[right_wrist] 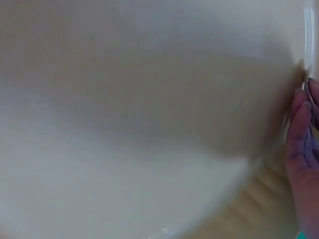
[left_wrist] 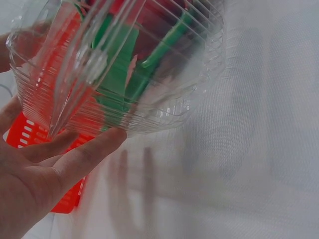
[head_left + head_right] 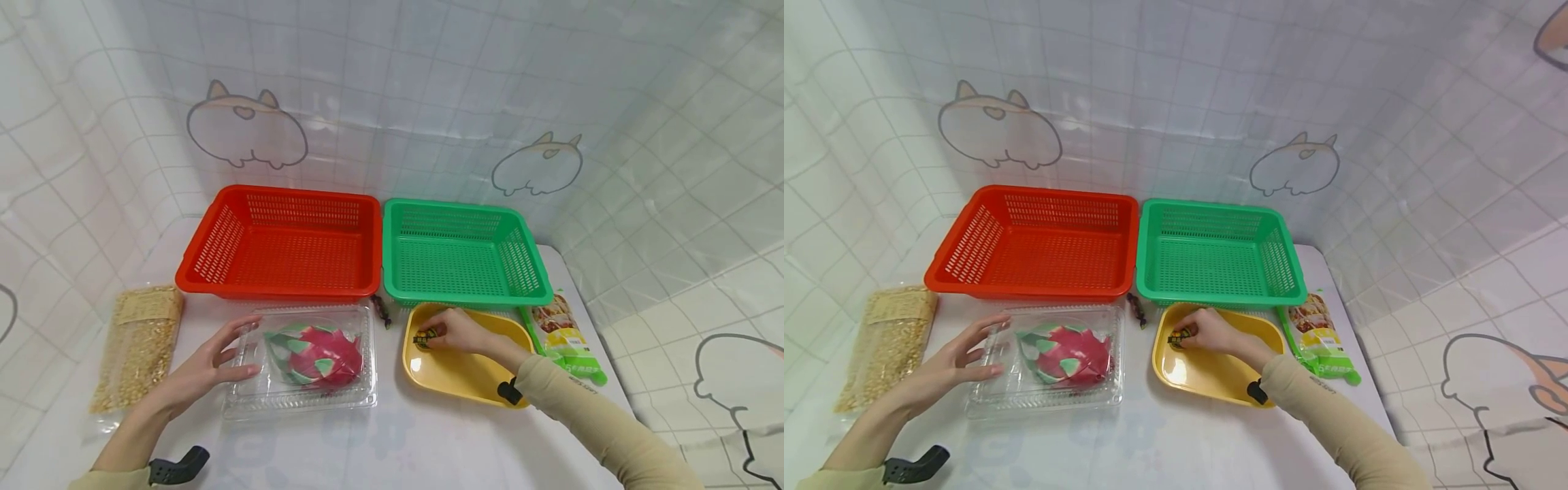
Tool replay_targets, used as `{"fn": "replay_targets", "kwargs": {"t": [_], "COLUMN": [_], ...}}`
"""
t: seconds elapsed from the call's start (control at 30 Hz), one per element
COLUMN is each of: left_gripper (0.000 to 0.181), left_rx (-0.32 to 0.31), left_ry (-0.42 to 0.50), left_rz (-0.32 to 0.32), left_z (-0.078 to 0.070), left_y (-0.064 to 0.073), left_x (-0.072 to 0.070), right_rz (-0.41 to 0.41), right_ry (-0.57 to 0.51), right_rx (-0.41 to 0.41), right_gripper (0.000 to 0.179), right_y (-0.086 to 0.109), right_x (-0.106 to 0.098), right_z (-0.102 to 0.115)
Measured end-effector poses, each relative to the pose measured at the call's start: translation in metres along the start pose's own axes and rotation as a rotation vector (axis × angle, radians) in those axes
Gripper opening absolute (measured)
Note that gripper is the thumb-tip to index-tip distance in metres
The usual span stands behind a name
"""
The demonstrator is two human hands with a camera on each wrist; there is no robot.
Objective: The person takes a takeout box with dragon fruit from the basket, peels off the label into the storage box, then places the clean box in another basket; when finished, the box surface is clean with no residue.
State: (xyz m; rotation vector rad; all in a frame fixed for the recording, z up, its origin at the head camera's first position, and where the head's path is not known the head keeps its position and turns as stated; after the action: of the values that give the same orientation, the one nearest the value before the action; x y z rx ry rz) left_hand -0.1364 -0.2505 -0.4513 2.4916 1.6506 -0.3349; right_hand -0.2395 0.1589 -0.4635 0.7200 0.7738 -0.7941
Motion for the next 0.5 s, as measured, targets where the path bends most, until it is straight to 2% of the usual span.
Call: {"fn": "replay_targets", "kwargs": {"t": [0.13, 0.5], "left_gripper": [0.086, 0.087], "left_rx": [0.003, -0.003], "left_ry": [-0.003, -0.008], "left_rz": [0.002, 0.006], "left_z": [0.000, 0.002], "left_y": [0.000, 0.000], "left_x": [0.000, 0.000], "right_rz": [-0.052, -0.122], "right_ry": [0.034, 0.117], "right_rx": [-0.040, -0.038], "right_gripper": [0.022, 0.019], "right_y": [0.000, -0.005], "right_x": [0.001, 0.007], "right_z": [0.007, 0.012]}}
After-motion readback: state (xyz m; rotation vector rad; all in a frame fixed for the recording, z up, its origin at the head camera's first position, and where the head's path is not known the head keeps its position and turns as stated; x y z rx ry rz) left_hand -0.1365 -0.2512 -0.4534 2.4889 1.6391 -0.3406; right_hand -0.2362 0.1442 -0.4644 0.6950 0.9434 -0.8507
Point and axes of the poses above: each hand's wrist, its own y-axis away from the middle knuckle, its own x-axis out of the palm, z = x × y, the point moved 6 cm from there along -y, towards the middle knuckle, and after that the axes turned 15 degrees about x, right-handed, at the moved point
